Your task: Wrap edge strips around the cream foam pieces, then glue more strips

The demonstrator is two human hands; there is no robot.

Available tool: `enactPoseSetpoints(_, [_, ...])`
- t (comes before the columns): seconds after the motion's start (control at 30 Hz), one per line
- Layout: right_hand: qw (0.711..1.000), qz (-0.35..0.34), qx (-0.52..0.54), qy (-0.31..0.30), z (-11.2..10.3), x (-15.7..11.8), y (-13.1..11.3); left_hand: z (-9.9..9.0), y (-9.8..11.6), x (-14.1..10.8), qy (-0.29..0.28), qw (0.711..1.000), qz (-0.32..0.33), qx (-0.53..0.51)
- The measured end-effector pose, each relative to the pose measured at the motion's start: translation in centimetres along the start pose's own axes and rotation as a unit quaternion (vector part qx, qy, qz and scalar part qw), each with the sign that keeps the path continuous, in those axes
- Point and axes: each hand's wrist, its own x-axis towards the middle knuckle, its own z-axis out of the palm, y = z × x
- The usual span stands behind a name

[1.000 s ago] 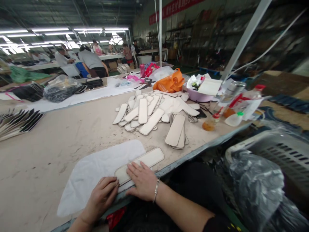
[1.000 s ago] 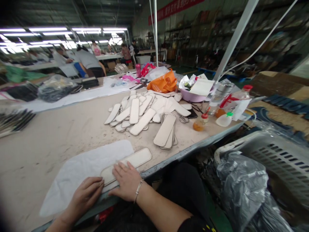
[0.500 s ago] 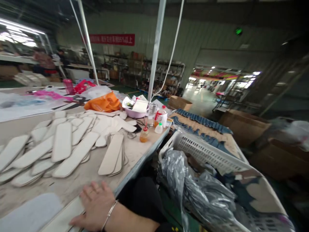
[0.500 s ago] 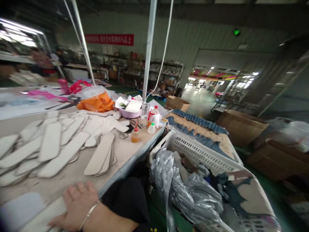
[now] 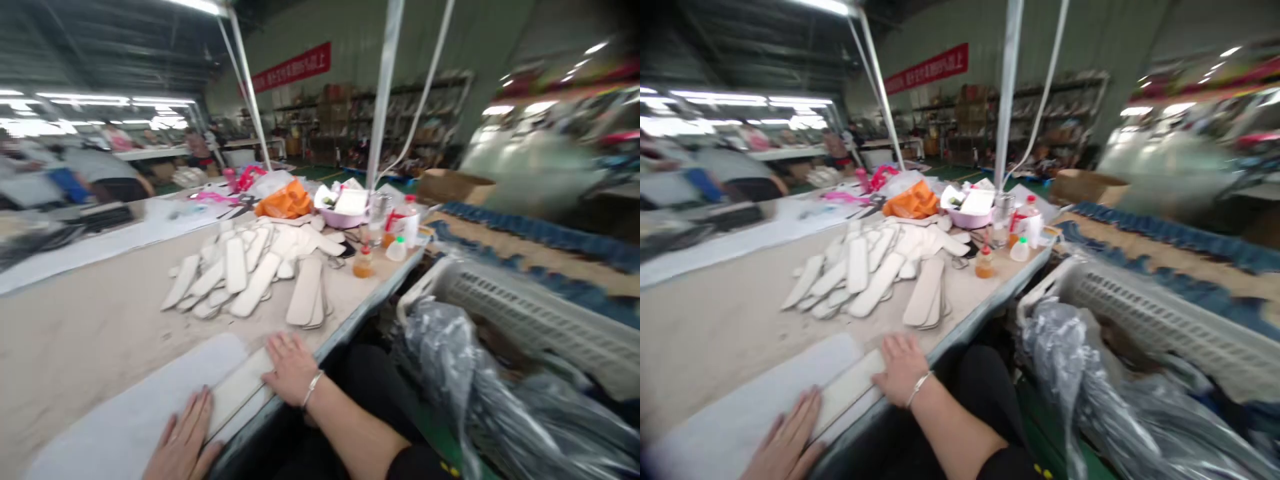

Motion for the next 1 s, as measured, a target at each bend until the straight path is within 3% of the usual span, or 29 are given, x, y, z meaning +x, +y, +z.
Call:
enactPoseSetpoints(0.1, [1.000, -0.006, -0.009, 0.005, 0.7, 0.4, 0.4, -3.8, -0.6, -3.3, -0.091, 0.994, 0.002, 0.054])
enactPoseSetpoints(0.27, [0.999, -0.012, -0.044, 0.023, 1.7, 0.5, 0.6, -5.6, 0.1, -2.6, -0.157, 0.986, -0.054, 0.000])
enactPoseSetpoints(0.43, [0.998, 0.019, -0.032, 0.044, 1.1, 0.4, 0.2, -5.9, -0.7, -1.2, -0.169, 0.971, -0.122, -0.120])
enactPoseSetpoints(0.57, [0.992, 0.057, 0.072, 0.090, 0.5, 0.8, 0.0, -6.7, -1.0, 0.9, -0.135, 0.944, -0.241, -0.180])
enactPoseSetpoints(0.63, [0.979, 0.083, 0.143, 0.115, 0.1, 0.9, -0.2, -7.3, -1.1, 1.9, -0.163, 0.924, -0.278, -0.206])
enactPoseSetpoints(0.8, [0.947, 0.091, 0.282, 0.124, -0.9, 0.8, -0.3, -8.9, -2.6, 2.7, -0.246, 0.886, -0.273, -0.281])
enactPoseSetpoints(0.93, [0.934, 0.111, 0.310, 0.140, -1.1, 0.6, -0.2, -10.8, -4.5, 3.1, -0.231, 0.863, -0.273, -0.357])
enactPoseSetpoints(1.0, [0.914, 0.124, 0.355, 0.151, -1.1, 0.8, -0.1, -12.1, -5.2, 4.0, -0.211, 0.854, -0.282, -0.384])
